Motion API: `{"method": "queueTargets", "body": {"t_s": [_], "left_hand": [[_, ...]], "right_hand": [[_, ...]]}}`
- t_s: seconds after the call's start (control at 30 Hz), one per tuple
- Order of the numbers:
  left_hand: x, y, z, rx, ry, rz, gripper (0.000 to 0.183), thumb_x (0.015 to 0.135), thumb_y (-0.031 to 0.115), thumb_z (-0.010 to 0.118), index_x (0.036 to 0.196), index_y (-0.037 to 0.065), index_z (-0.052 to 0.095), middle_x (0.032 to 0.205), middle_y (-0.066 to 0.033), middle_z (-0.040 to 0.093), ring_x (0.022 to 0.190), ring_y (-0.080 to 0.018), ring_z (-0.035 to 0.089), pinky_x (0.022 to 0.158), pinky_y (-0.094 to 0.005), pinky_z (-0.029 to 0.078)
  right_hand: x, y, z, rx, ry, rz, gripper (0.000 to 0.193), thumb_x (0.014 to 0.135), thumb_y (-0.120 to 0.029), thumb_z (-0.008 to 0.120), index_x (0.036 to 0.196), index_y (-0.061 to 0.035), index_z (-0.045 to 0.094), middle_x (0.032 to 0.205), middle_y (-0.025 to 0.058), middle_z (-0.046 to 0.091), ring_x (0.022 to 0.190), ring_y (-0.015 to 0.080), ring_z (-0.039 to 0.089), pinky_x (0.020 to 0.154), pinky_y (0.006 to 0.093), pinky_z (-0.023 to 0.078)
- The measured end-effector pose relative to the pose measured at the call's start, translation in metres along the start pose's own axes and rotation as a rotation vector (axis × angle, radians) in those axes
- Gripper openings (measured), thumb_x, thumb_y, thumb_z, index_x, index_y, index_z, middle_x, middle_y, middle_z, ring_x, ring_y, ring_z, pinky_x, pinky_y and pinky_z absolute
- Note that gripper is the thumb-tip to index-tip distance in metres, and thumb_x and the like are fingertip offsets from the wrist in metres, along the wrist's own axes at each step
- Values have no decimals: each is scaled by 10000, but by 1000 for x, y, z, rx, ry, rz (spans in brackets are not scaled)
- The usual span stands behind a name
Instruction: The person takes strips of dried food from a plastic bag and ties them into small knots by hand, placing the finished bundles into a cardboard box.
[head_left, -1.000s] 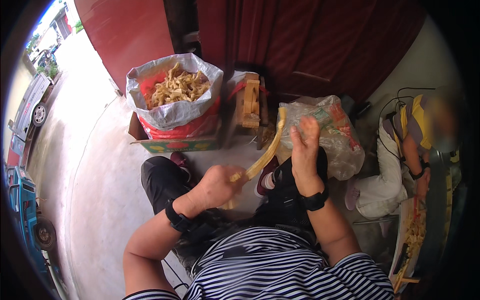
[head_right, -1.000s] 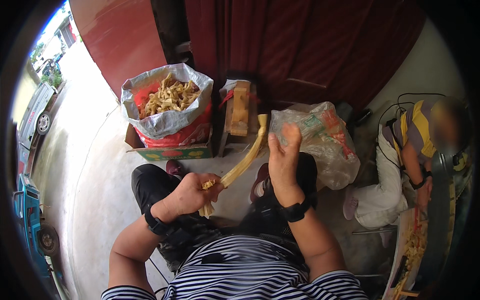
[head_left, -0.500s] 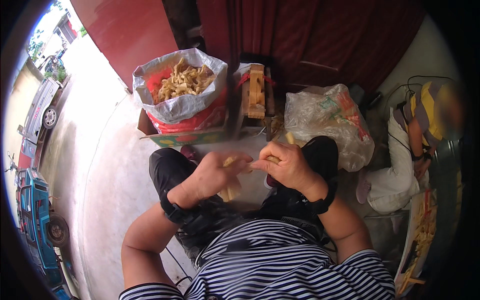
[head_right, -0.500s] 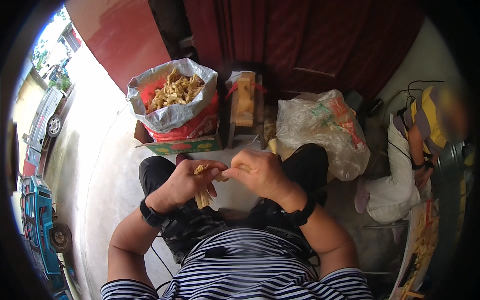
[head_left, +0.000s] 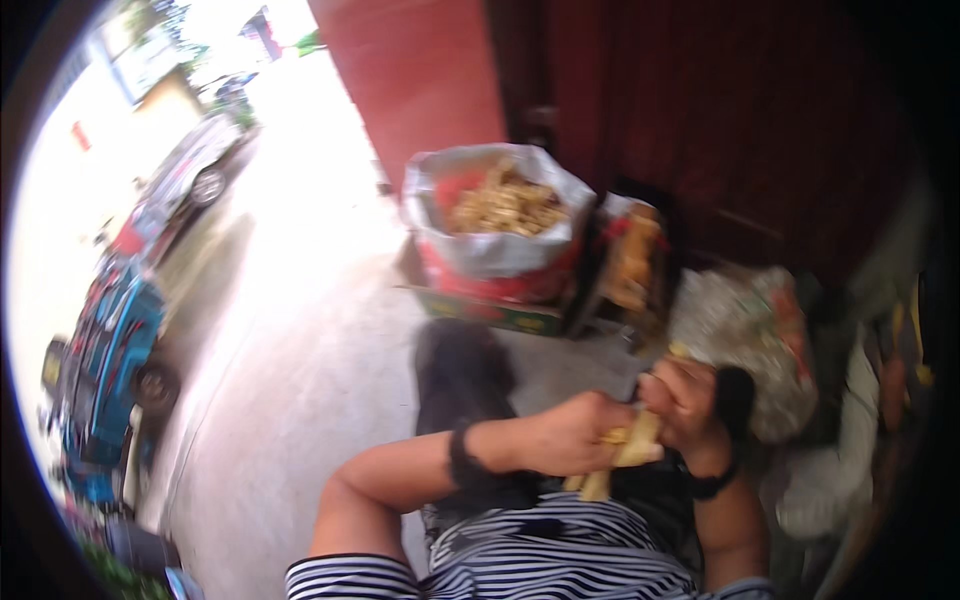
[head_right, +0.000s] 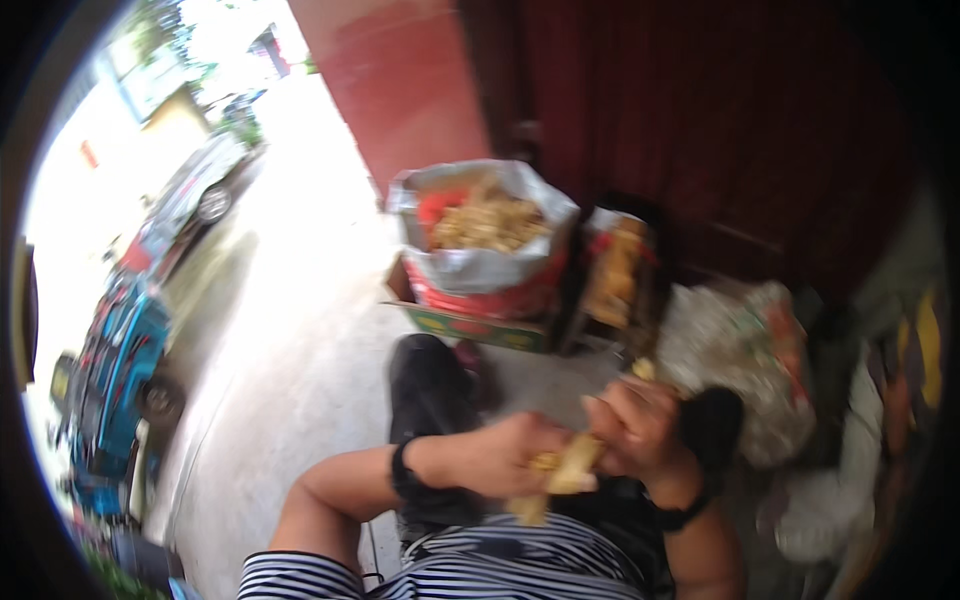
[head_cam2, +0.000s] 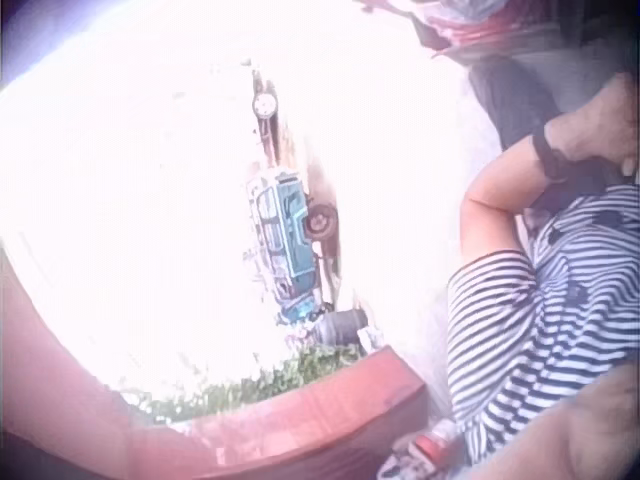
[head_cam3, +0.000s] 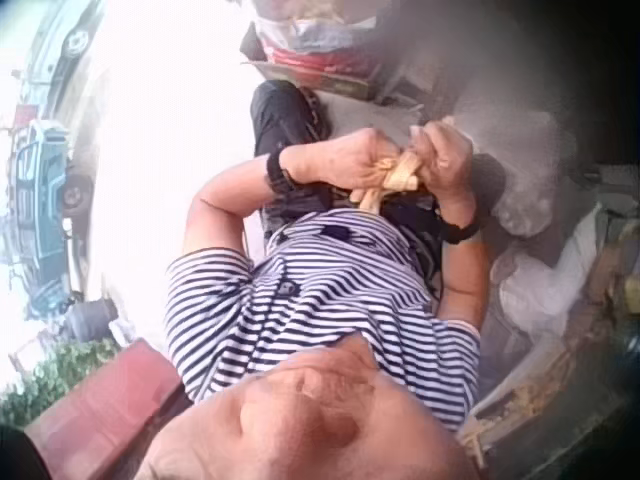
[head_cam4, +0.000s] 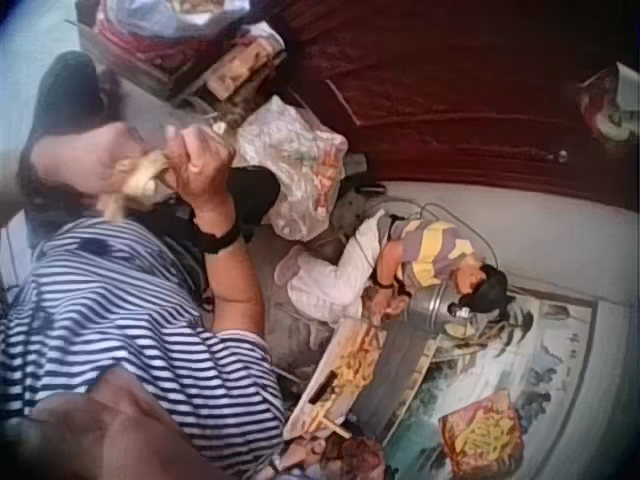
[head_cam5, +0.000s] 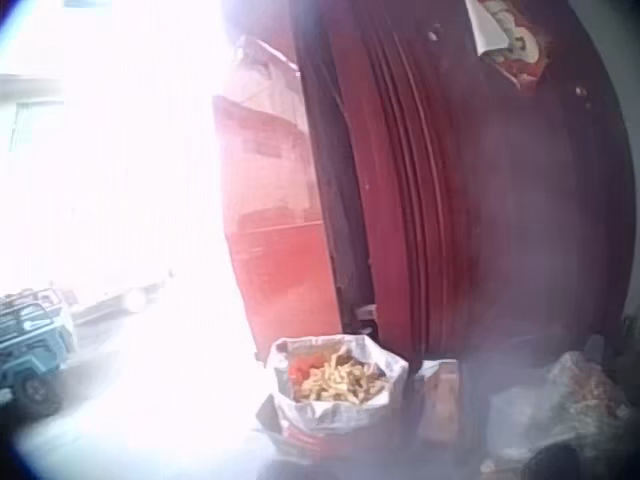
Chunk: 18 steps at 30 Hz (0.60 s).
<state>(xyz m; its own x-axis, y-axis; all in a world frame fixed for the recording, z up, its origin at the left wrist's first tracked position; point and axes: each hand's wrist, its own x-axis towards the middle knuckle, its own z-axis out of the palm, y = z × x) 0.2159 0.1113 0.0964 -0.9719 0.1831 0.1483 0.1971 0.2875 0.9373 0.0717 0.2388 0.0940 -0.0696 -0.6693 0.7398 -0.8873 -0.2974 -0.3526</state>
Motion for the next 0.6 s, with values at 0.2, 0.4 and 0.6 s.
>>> {"method": "queueTargets", "body": {"t_s": [0.2,0.4,0.6], "left_hand": [[2,-5,-12,993,315,541,307,737,197,597,1018,78,634,760,-67,524,626,-240,566,488,-342,458],[-5,-24,-6,941,461,643,169,688,194,616,673,30,581,856,-115,540,637,-235,570,506,-341,467],[-2,-14,-15,743,656,248,143,683,126,634,689,-16,618,973,-142,608,664,-295,628,570,-379,510]], "right_hand": [[-25,-8,11,1123,-163,1194,182,871,-187,577,903,-9,592,804,32,629,689,99,586,560,246,458],[-47,-3,29,747,-90,778,411,735,-215,705,1072,-43,546,943,39,627,817,117,617,685,230,499],[-24,-4,40,764,383,917,165,982,-217,475,950,-70,543,751,-34,507,571,25,372,502,169,240]]}}
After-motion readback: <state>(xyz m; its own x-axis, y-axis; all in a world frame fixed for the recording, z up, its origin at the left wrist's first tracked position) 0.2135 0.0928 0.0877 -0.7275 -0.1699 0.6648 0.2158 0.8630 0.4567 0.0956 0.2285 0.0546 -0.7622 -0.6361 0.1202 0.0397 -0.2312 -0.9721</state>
